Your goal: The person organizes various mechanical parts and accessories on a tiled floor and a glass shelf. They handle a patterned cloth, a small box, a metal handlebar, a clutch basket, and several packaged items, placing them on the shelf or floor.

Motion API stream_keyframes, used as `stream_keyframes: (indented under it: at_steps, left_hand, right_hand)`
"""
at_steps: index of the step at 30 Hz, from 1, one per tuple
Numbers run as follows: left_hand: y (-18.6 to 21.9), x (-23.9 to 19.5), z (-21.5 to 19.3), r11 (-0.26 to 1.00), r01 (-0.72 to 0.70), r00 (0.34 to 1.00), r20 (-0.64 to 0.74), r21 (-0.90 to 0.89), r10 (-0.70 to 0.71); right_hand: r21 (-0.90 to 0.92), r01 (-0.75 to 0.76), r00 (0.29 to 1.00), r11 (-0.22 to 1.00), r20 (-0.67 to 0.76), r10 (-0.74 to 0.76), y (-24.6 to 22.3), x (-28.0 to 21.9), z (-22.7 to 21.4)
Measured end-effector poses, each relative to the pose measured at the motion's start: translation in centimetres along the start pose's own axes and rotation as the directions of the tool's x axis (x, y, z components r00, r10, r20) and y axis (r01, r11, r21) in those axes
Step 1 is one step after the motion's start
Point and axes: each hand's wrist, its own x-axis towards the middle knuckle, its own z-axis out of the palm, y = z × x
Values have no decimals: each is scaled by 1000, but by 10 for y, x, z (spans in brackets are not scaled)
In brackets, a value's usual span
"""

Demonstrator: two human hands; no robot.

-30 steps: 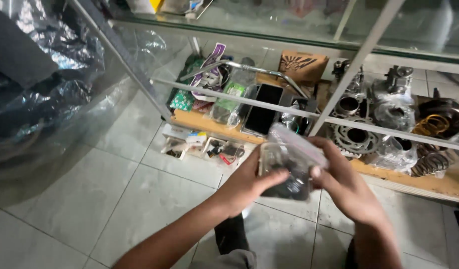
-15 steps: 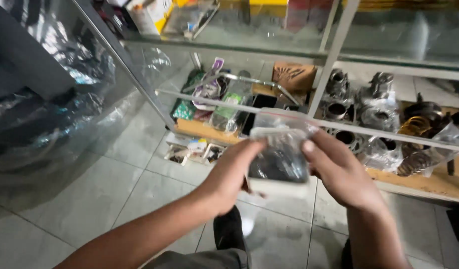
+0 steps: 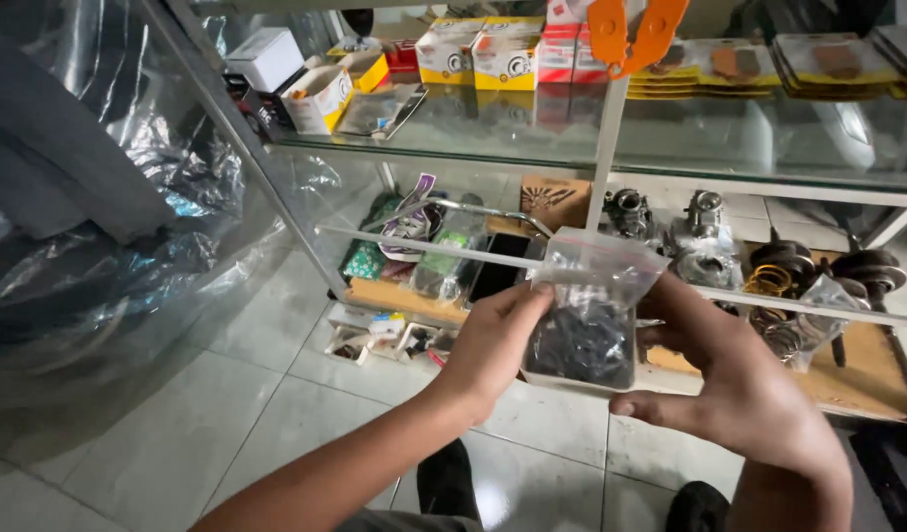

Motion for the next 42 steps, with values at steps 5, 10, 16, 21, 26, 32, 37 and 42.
stream_keyframes:
  at_steps: [5,10,16,21,26,32,37,42]
  left_hand:
    - [10,4,-10,981,41,999,-8,188,-40]
    - [-5,20,-30,826,-216,974,50,521,223]
    - [-9,49,-49,785,-227,947,-56,576,316]
    - [10,69,-60,976,98,928,-337,-195,-160]
    - [-36,145,-87,990,108,857,-497,-87,-137]
    - [-17,306,-162,588,-269,447,-442,763,778]
    - [-9,364,-195,485,-179,567,-313,856,761]
    - [-38,368,-207,283,-330,264,-200,900,944]
  right_hand:
    - [-48,12,1000,999,23,-11,16,9,13]
    - [-77,37,999,996,-11,-38,22,22,28]
    - [-167,115,991,979,-47,-125,12,64,47]
    - [-366,351,911,862,-81,-405,10,148,51]
    - [-74,308,946,948,-82,-314,50,286,37]
    - [-174,44,998,984,-43,-52,102,400,63]
    - [-334,59,989,941,-110,-101,146,454,84]
    - [-414,92,984,905,-104,-148,177,472,94]
